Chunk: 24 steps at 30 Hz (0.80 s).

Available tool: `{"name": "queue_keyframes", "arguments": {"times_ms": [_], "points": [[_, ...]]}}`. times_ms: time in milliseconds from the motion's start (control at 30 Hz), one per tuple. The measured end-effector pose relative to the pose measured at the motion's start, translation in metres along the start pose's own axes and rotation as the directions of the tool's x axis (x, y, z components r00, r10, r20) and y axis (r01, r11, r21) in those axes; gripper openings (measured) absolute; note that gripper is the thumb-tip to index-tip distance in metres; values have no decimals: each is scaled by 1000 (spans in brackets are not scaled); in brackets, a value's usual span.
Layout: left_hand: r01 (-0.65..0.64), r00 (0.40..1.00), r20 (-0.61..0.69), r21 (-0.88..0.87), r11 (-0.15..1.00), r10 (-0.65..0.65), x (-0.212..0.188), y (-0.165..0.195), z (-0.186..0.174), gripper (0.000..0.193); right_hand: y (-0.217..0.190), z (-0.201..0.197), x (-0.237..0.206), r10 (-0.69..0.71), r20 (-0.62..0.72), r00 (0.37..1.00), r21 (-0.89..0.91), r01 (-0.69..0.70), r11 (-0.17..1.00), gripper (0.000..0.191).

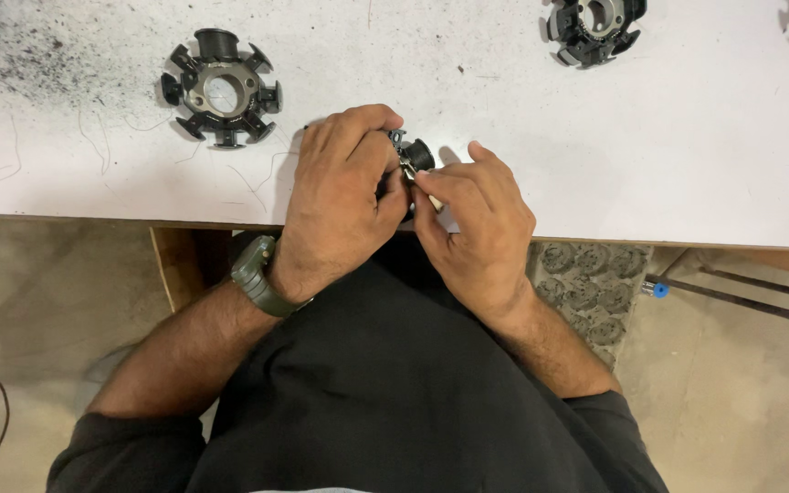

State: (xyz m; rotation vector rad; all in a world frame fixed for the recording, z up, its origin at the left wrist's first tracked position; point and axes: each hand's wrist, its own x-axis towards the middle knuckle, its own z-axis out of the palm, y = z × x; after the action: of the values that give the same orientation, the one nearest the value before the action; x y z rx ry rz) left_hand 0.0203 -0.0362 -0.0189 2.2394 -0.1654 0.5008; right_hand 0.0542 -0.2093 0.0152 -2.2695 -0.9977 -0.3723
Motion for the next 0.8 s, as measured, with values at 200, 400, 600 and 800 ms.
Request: {"name": "queue_keyframes", "arguments": {"times_ms": [200, 400, 600, 800], "points": [[-35, 994, -99, 36, 999, 38, 10, 7, -28, 15, 4, -3, -3, 36, -15, 999, 100, -35, 994, 22], [-110, 985, 155, 202, 973, 79, 14, 9, -50, 25, 13, 10, -11, 139, -108, 984, 195, -116, 974, 21], [-138, 984, 160, 398, 907, 80, 22, 14, -33, 17, 11, 17, -9, 120, -85, 989, 143, -107, 984, 19], [-101, 991, 114, 242, 965, 75, 23, 13, -42, 18, 9, 12, -4, 114, -94, 989, 124, -102, 987, 21]]}}
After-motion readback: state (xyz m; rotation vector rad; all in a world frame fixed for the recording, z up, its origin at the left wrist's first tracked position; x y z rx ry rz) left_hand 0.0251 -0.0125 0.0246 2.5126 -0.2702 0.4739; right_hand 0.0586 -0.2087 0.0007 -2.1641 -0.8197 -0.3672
